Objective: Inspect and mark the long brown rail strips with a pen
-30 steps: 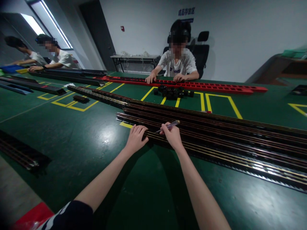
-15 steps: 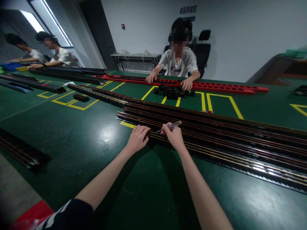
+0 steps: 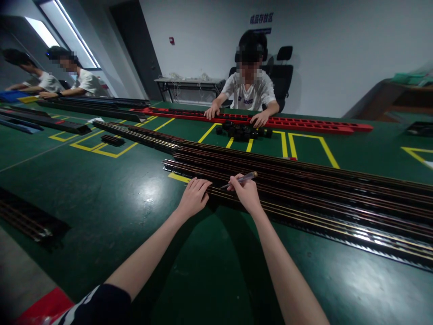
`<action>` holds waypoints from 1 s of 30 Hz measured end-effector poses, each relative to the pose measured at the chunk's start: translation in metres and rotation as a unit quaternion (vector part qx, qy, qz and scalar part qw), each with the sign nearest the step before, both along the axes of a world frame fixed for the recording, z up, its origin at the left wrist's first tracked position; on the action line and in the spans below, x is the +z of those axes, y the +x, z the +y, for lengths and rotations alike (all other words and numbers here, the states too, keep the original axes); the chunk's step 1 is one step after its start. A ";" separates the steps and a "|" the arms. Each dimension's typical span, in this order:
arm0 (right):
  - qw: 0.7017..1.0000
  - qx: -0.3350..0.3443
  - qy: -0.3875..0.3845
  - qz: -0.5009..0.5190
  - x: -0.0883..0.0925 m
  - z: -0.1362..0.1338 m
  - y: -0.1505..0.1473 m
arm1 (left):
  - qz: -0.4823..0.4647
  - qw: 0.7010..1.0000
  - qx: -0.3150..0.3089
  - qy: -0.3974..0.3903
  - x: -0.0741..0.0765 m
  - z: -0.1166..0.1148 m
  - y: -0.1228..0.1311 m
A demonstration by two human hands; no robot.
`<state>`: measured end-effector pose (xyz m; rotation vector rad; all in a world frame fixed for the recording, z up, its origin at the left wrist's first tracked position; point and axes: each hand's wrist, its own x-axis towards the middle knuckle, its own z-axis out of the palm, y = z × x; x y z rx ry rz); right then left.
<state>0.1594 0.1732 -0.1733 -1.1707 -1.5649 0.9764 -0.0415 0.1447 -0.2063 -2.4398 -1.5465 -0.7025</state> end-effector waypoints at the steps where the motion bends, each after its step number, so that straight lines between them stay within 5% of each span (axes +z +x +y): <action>1: 1.000 -0.002 -0.001 -0.001 0.000 0.000 0.000 | 0.000 1.000 -0.001 0.004 -0.001 0.000 0.000; 30: 0.999 -0.024 -0.017 0.013 -0.003 0.001 0.009 | 0.002 1.000 0.003 0.028 -0.002 0.000 -0.002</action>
